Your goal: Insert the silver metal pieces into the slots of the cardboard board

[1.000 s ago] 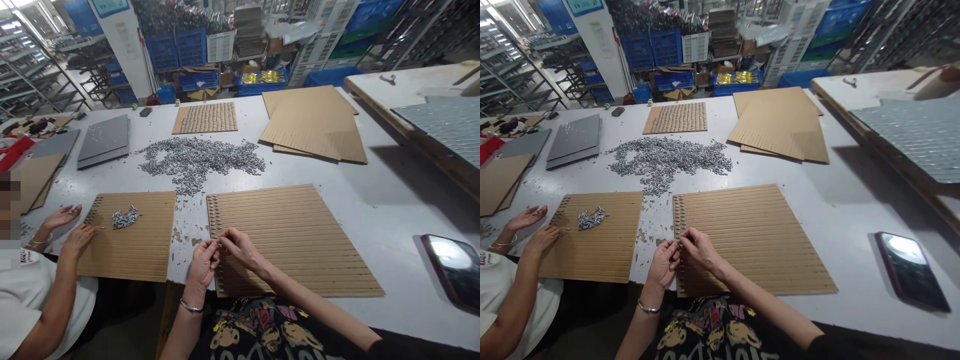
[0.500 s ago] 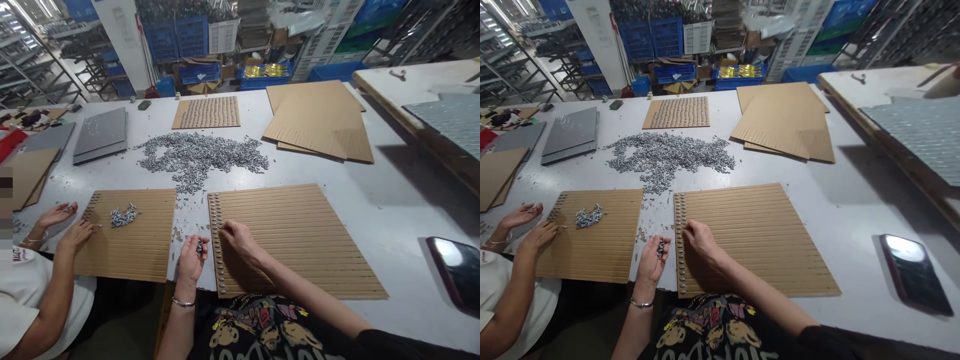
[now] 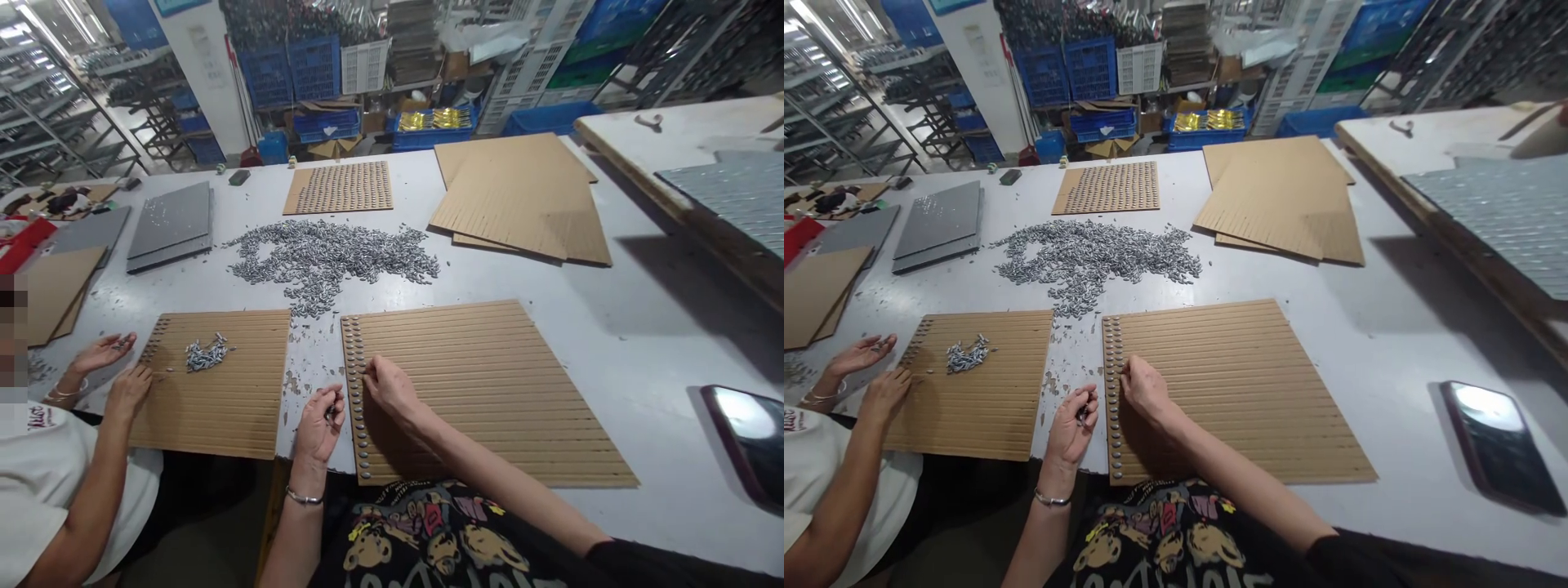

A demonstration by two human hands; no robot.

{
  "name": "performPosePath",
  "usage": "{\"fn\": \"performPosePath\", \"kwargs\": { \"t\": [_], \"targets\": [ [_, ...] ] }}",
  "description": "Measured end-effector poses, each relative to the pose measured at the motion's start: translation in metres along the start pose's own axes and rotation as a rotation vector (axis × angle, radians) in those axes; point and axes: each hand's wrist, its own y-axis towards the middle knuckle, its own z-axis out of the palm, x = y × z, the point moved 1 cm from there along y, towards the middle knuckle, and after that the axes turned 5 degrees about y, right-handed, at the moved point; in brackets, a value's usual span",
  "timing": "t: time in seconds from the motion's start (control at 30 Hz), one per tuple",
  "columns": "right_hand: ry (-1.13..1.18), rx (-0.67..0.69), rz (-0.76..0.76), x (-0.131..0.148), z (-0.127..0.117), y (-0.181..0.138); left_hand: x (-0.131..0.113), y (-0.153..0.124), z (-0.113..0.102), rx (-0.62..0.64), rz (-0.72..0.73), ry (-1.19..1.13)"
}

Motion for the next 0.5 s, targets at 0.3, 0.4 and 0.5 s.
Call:
{"fn": "performPosePath", "kwargs": {
  "t": [0.3,0.4,0.5],
  "targets": [
    [0.533,0.072,-0.218,0.025,-0.025,-0.043,0.013,-0.012,0.022,0.114,-0.05,0.022],
    [0.568,0.065,-0.22,0.023,-0.024,-0.047,0.019,-0.015,0.029,0.15,-0.125,0.035],
    [0.579,0.058,-0.143,0.011,-0.023,-0.041,0.017,-0.013,0.027,0.115,-0.153,0.036]
  ]
}}
